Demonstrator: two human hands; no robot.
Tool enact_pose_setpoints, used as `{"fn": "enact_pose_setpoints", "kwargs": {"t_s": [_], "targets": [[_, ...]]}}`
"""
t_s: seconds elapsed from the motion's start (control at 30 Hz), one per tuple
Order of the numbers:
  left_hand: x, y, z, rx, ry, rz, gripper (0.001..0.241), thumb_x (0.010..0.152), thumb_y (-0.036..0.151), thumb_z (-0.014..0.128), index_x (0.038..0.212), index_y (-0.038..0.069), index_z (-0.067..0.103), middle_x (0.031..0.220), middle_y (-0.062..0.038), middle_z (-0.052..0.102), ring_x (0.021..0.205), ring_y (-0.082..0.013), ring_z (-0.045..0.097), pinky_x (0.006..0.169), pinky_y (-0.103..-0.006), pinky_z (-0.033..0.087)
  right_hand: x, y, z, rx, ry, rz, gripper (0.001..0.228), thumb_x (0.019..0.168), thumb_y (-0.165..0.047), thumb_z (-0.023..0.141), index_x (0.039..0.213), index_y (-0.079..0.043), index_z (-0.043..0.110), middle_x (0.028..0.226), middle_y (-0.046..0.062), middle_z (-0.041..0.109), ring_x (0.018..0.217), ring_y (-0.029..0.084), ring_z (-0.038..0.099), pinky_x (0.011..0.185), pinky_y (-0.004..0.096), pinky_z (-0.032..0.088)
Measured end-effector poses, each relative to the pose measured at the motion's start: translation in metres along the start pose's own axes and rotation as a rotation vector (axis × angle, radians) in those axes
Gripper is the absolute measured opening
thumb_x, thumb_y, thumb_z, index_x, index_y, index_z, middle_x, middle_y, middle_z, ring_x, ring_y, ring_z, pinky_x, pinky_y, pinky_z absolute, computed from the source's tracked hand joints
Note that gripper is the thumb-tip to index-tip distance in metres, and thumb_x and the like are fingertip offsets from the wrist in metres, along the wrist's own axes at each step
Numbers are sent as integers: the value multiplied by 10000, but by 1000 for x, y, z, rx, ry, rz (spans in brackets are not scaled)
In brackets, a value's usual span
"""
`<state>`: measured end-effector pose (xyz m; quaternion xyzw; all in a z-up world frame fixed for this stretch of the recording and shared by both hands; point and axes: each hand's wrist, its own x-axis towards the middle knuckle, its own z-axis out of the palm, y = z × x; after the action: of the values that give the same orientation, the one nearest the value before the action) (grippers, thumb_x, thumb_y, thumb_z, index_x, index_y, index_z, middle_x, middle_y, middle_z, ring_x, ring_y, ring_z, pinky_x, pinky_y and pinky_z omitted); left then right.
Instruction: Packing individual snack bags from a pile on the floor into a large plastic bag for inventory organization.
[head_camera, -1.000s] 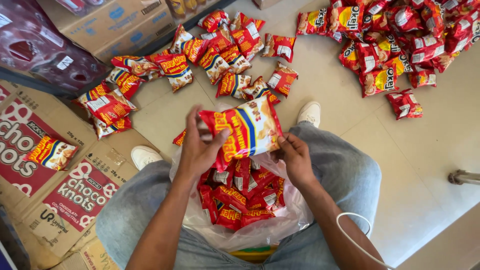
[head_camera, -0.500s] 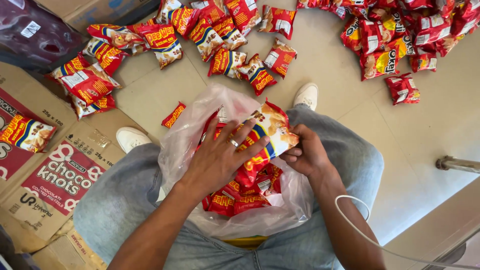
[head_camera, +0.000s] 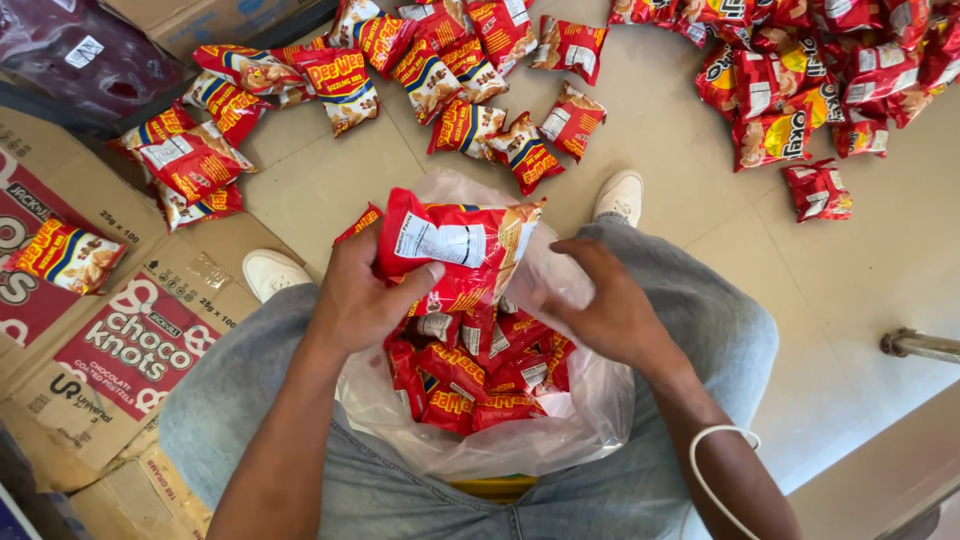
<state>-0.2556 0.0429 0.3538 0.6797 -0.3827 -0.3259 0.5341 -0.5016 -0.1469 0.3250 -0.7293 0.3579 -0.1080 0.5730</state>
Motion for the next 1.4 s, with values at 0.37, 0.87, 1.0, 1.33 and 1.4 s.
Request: {"fn": "enact_pose_setpoints", "kwargs": {"t_s": [0.37,0.87,1.0,1.33,1.4], "targets": [[7,1,-1,605,-351,-380,400,773,308,772,1090,76,699,967,-188,745,930,-369,710,838,-487,543,25,26,-41,-417,436,220,178,945,-161,715,1005,7,722,839,165,727,770,317,686,717,416,551],[3,-84,96,63,-248,-132,408,802,227,747,1171,55,724,1089,-174,768,1043,-322,737,893,-417,563,18,-4,-29,-631,89,266,352,913,-259,744,1191,-46,712,1023,225,734,929,342,716,848,441,550],[-8,-98,140,-110,-217,-322,440,779,171,736,1199,48,694,1128,-156,775,1096,-297,748,933,-391,564,14,12,-30,-480,151,105,262,847,-138,724,1068,3,715,925,175,754,856,258,741,787,394,552],[-6,-171,238,-60,-39,-230,493,898,212,697,1348,81,544,1311,-180,650,1270,-345,615,1056,-434,478,-2,38,10,-210,-64,-109,223,733,13,678,953,18,641,832,143,714,802,170,659,678,340,529],[-3,-192,252,28,-58,-105,372,940,197,662,1300,101,672,1318,-176,691,1306,-334,630,1069,-436,484,-5,38,15,-207,-71,-123,217,735,22,649,951,17,623,809,146,699,775,178,653,661,336,527]]}}
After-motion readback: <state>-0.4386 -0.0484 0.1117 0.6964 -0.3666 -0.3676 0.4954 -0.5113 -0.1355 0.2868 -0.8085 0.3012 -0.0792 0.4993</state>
